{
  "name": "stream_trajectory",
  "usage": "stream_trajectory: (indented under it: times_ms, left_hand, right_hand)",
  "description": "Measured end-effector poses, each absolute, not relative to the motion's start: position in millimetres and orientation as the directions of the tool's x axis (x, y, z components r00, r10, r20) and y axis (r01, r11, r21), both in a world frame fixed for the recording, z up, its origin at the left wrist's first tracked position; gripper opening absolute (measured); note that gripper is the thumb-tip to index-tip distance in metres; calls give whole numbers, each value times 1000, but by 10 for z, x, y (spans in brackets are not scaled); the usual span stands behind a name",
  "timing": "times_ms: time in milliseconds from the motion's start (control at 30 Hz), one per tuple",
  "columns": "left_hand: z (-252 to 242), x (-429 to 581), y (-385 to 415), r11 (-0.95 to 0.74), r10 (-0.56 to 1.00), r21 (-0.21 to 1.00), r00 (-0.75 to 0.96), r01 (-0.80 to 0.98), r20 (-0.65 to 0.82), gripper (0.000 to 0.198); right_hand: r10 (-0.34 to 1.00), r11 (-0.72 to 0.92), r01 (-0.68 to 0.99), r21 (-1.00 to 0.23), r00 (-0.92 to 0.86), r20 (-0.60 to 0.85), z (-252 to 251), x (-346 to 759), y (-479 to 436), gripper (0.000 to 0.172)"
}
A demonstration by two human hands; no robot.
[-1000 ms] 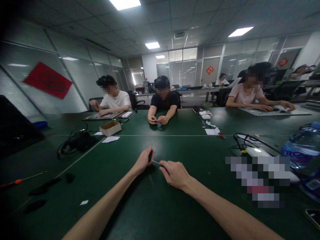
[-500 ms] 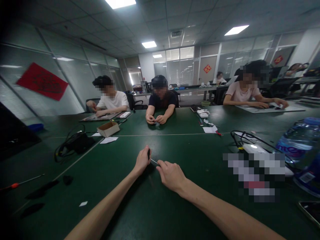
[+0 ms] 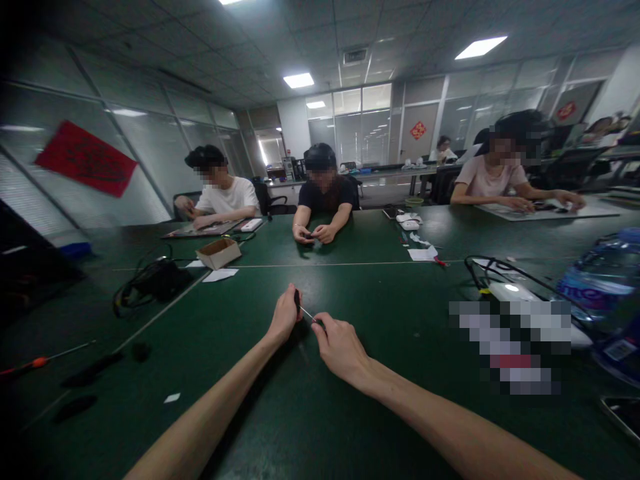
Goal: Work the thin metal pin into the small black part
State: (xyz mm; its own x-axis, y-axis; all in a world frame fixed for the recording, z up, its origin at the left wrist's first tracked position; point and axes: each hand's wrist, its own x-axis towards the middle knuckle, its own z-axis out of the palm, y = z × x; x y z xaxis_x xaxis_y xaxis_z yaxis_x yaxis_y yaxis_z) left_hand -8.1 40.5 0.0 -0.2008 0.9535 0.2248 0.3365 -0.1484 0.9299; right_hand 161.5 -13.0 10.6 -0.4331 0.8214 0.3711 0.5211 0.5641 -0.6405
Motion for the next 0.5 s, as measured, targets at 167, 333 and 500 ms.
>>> stream_trajectory:
  times_ms: [167,333,500]
  left_hand:
    - [-9,-41,363,-229,953,914,-115,334,280,55]
    - [-44,-113,425,-155,980,980,-107,127,169,53]
    - [-101,-159,496,-127,991,991,-37,-36,125,51]
  right_hand:
    - [887,462,511,-725,-281,367,97,1652,10,32]
    - [818,571,501,-650,-410,403,157,1797,121,32]
    - [621,777,473,-417,-688,376,163,1923,180,28]
